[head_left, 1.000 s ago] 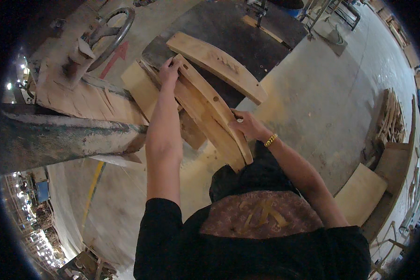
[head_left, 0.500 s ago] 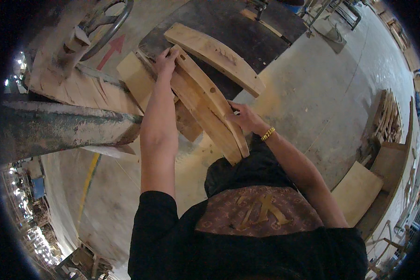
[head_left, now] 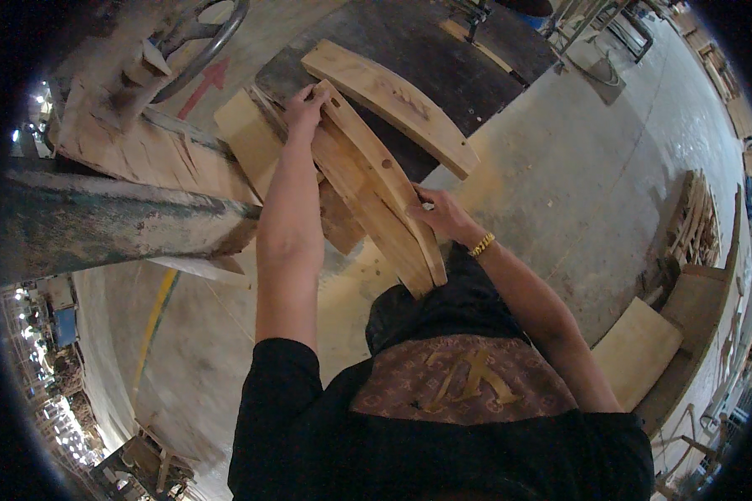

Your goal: The person handles several curved wooden pieces, stacking and inspecting them. They then use a band saw to cut the edges of the pieces one by one, guiding the wood through the blade and stacking the finished pieces.

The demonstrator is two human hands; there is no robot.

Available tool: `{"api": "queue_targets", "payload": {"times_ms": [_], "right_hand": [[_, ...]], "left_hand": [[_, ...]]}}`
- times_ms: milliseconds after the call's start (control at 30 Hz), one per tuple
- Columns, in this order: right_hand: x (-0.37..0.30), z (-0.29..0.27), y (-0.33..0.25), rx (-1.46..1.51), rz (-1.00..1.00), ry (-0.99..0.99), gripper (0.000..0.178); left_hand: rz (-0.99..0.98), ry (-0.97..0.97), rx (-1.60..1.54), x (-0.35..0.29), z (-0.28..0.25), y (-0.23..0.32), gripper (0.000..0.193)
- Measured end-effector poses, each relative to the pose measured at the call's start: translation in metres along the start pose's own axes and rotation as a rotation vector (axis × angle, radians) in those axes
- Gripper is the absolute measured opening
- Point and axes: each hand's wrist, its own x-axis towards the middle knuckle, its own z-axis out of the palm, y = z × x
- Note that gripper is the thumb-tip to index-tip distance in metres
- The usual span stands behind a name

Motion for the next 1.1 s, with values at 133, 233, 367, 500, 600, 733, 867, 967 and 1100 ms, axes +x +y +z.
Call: {"api": "queue_targets", "payload": {"times_ms": [133, 233, 367, 500, 600, 733, 867, 967, 1100], "right_hand": [[0.001, -0.001, 0.003, -0.041, -0.027, -0.008, 0.052], [0.001, 0.001, 0.003, -0.037, -0.07, 0.016, 0.054], [-0.001, 0.002, -0.002, 0.087, -0.015, -0.029, 0.056], [-0.003, -0.003, 0.0, 0.032, 0.065, -0.06, 0.057], [-0.004, -0.004, 0.001, 0.049, 0.1, -0.053, 0.057], [-0.003, -0.002, -0.004, 0.035, 0.053, -0.047, 0.057], [-0.001, -0.001, 0.003, -0.048, 0.01, -0.031, 0.056], [-0.003, -0.001, 0.01, 0.032, 0.008, -0.005, 0.057], [-0.001, -0.001, 0.003, 0.04, 0.02, -0.031, 0.058]], "left_hand": [[-0.06, -0.071, 0.021, -0.001, -0.002, 0.002, 0.057], [-0.029, -0.052, -0.08, 0.0, -0.002, 0.005, 0.05], [-0.04, -0.06, -0.072, 0.0, -0.011, 0.006, 0.044], [-0.051, -0.088, -0.031, -0.003, -0.008, 0.009, 0.04], [-0.041, -0.077, -0.062, -0.005, -0.004, 0.01, 0.038], [0.006, -0.069, -0.065, 0.0, -0.01, 0.003, 0.037], [-0.098, -0.093, -0.172, 0.007, -0.015, 0.004, 0.037], [-0.118, -0.126, -0.132, 0.001, -0.004, 0.001, 0.038], [-0.119, -0.079, -0.122, -0.003, -0.007, 0.01, 0.036]]}}
